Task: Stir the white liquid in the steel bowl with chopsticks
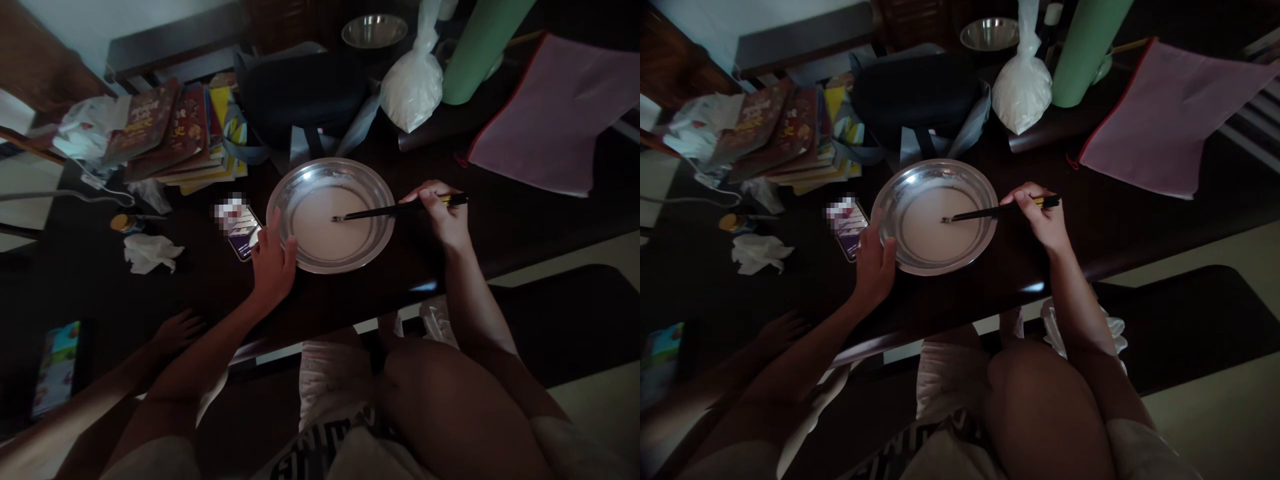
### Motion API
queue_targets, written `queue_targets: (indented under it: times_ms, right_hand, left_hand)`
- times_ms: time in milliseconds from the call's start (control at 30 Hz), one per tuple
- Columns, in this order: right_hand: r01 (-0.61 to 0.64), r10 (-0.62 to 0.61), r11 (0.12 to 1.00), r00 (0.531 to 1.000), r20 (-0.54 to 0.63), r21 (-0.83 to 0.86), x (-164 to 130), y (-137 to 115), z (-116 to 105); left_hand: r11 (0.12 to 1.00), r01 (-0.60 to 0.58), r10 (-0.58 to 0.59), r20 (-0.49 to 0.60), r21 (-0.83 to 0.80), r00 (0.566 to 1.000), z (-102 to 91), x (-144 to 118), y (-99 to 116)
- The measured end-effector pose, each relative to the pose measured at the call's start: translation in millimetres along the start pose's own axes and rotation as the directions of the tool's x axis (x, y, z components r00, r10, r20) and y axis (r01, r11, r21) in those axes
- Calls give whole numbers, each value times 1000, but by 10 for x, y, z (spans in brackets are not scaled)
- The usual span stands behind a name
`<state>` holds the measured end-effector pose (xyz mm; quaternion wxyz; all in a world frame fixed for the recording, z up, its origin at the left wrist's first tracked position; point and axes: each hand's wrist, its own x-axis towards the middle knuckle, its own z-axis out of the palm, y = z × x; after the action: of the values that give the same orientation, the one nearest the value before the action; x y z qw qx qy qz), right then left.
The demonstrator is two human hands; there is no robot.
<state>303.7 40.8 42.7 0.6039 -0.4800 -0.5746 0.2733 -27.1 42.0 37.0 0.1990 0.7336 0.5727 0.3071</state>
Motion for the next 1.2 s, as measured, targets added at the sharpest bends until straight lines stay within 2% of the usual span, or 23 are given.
queue_targets:
  times_ms: [200,367,567,733,933,1100,1200]
  right_hand:
    - [-19,18,1000,996,87,13,-6,-23,4]
    - [-39,40,999,999,28,-33,0,-50,0]
    - [-40,38,999,995,95,15,-4,-40,2]
    - [-22,22,1000,1000,-11,-2,2,-33,-8]
    - [-28,30,1000,990,137,-13,4,-39,5]
    - [-7,7,1000,1000,-12,25,1,-28,0]
    - [-31,28,999,997,72,34,-4,-39,7]
  left_hand:
    - [1000,-15,14,-25,-14,1000,10,1,7]
    - [1000,-14,14,-9,8,1000,-4,10,27]
    - [1000,-18,19,-11,14,1000,-6,10,29]
    - [1000,-21,21,-14,-5,1000,-1,4,52]
    - [999,-12,10,-32,-34,999,11,13,62]
    - [1000,-2,1,-18,-26,1000,7,19,69]
    - [1000,0,0,-10,-14,1000,5,17,66]
